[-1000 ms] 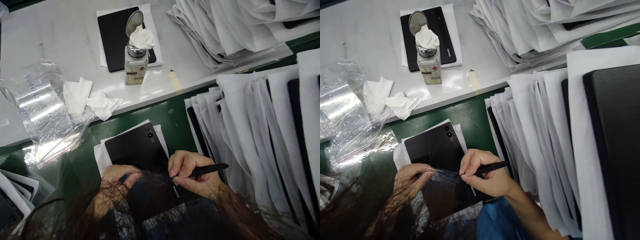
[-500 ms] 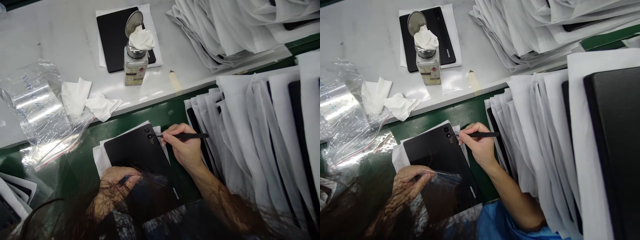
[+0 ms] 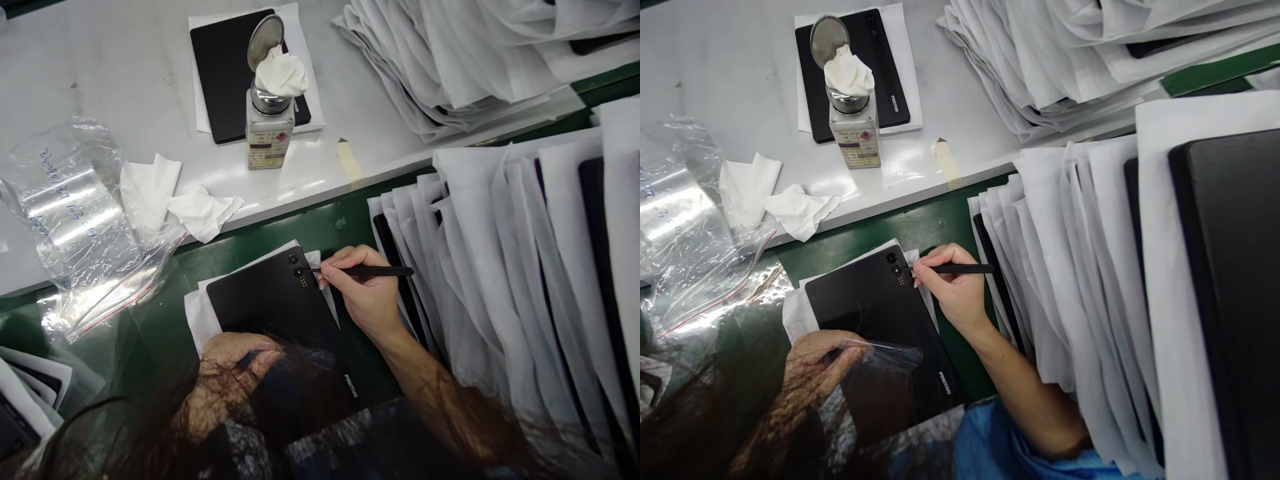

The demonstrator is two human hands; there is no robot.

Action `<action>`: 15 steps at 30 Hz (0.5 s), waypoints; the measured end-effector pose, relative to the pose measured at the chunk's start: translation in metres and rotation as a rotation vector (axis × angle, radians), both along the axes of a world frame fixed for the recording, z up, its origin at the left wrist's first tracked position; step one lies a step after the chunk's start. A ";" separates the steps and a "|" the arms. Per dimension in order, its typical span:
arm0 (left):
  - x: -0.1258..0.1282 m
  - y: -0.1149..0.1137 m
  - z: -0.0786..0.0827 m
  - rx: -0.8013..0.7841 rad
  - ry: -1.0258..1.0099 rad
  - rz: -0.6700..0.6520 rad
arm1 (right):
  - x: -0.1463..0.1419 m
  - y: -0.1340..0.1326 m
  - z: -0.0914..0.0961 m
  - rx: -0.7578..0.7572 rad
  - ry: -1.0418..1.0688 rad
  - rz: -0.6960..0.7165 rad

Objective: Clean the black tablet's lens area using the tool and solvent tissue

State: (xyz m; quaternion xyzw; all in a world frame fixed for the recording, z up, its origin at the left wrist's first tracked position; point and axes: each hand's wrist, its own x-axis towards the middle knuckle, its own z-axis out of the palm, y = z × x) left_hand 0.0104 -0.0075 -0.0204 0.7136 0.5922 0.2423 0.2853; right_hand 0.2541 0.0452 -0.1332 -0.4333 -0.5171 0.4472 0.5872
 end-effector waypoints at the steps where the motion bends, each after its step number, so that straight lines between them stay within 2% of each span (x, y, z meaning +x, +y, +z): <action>1: 0.000 -0.001 -0.001 -0.004 0.000 -0.003 | 0.001 0.000 -0.002 0.017 -0.019 0.004; 8: -0.001 0.000 -0.002 -0.035 0.012 -0.009 | 0.003 -0.004 -0.005 0.058 -0.145 -0.029; 11: 0.001 0.002 0.001 0.005 -0.006 0.000 | 0.006 -0.009 0.000 0.110 -0.230 -0.106; 13: 0.003 0.005 0.003 0.059 -0.027 -0.008 | 0.010 -0.015 0.004 0.168 -0.354 -0.146; 15: 0.004 0.008 0.004 0.113 -0.051 -0.040 | 0.013 -0.022 0.008 0.236 -0.543 -0.119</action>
